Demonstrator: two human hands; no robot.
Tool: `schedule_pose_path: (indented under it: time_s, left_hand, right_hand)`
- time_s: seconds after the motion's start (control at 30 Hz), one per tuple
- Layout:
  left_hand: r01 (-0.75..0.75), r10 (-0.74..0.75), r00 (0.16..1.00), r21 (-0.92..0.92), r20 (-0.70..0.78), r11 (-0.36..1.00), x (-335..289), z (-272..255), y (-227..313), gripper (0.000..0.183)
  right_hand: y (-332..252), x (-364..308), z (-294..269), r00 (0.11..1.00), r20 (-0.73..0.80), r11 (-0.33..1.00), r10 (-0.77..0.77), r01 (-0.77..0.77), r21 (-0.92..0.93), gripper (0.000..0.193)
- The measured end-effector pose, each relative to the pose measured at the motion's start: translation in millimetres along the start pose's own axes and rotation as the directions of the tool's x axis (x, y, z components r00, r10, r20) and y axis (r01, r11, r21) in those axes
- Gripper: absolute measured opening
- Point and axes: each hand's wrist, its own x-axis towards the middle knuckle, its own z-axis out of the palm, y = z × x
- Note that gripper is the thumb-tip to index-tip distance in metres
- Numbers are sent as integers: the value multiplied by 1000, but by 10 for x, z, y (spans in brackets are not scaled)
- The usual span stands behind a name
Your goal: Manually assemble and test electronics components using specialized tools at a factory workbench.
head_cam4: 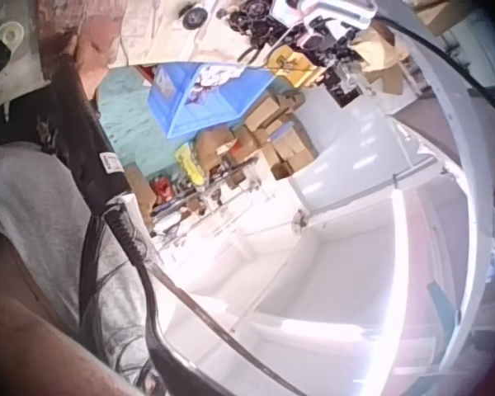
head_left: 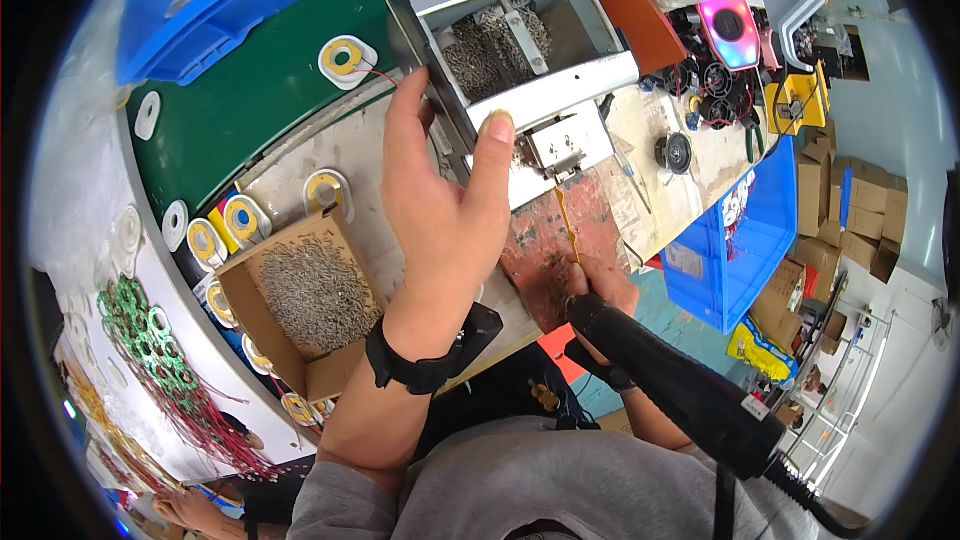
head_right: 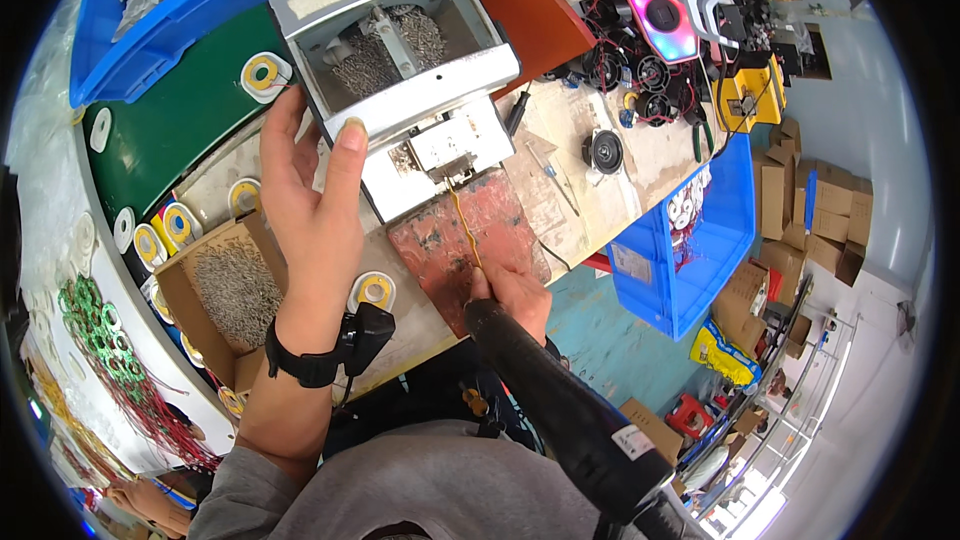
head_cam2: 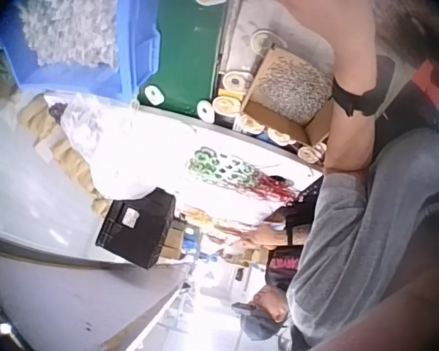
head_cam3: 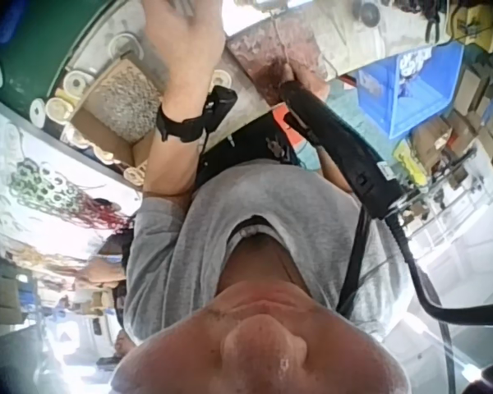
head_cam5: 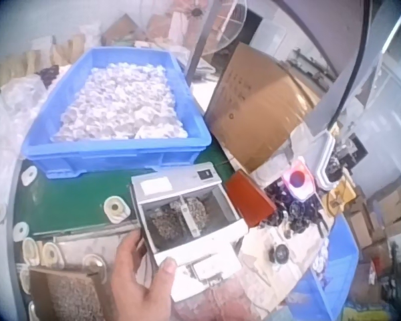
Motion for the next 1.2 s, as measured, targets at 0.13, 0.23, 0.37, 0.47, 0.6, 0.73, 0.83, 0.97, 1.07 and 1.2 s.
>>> schedule_pose_path:
  time_s: [0.13,0.23,0.37,0.47,0.6,0.73,0.83,0.97,1.07,1.2]
  left_hand:
    - [5,-5,1000,52,-10,999,-8,0,-1,54]
    - [22,-22,1000,46,-2,999,-9,-24,2,54]
    - [-25,24,1000,67,8,997,-16,-12,-30,54]
    - [-52,51,999,87,17,995,-12,-37,-35,55]
    - [-51,48,999,118,25,992,-19,-48,-41,56]
    - [-61,56,998,115,41,991,-9,-66,0,56]
    - [-85,79,996,154,45,984,10,-82,1,56]
    - [-65,53,996,157,75,986,28,-82,35,57]
    - [-70,56,995,172,82,983,18,-104,29,57]
    - [-82,64,994,200,93,976,16,-121,48,58]
  right_hand:
    - [-36,89,-4,999,-29,999,31,-31,10,8]
    - [15,123,98,999,-47,1000,-18,18,6,8]
    - [67,110,50,999,-31,998,-31,30,-47,10]
    - [34,145,56,1000,4,998,-12,13,-68,10]
    - [-66,377,150,999,-24,998,-37,39,54,9]
    - [-106,411,55,995,72,996,75,-79,46,12]
    - [-158,496,29,972,163,980,171,-185,72,15]
    - [-150,538,12,967,192,948,166,-211,238,17]
    - [-147,550,-23,982,180,972,64,-102,210,19]
    - [-282,503,-155,898,346,945,272,-318,80,16]
